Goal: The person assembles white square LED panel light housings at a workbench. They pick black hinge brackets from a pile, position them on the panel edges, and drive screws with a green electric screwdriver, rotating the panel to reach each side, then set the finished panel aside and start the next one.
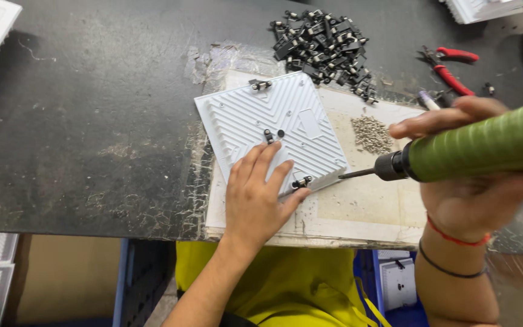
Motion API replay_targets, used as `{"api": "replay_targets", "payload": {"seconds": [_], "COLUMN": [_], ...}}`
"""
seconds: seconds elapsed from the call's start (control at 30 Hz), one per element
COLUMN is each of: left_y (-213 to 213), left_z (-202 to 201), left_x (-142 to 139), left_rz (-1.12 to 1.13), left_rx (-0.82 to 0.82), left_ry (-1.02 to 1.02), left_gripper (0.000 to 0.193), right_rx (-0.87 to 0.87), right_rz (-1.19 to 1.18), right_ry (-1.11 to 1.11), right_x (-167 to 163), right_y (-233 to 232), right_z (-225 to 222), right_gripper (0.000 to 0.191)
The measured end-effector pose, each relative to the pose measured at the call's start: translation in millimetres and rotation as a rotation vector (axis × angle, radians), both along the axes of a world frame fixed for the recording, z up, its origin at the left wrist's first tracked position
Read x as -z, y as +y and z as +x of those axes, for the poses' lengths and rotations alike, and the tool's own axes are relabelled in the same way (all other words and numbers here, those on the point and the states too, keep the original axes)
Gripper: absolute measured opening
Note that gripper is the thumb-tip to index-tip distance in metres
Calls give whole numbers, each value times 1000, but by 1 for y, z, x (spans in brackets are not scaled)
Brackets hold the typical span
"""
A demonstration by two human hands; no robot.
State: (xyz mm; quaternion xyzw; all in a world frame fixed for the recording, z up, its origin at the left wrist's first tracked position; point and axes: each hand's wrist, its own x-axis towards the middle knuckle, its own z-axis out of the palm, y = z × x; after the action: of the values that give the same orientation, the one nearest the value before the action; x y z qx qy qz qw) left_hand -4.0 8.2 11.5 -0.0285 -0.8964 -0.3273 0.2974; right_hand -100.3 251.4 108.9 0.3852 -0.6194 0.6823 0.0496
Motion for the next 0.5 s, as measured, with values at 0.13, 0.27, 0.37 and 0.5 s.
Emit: {"api": "replay_targets", "payload": {"seconds": [0.13, 0.27, 0.37, 0.5], "left_y": [0, 1, 0, 0], "left_z": [0, 0, 0, 0], "left_x": [3, 4, 5, 5], "left_rz": [-28, -38, -42, -36], "left_rx": [-3, -8, -6, -1], "left_ry": [14, 27, 28, 22], "left_gripper": [51, 50, 49, 49], "right_rx": [-78, 139, 367, 415], "right_rz": [60, 552, 1003, 1141], "right_ry": [-187, -246, 102, 196], "right_x": [25, 48, 68, 81], "right_y": [23, 30, 22, 18], "right_z": [-9, -36, -46, -51], "right_gripper": [61, 28, 17, 13]}}
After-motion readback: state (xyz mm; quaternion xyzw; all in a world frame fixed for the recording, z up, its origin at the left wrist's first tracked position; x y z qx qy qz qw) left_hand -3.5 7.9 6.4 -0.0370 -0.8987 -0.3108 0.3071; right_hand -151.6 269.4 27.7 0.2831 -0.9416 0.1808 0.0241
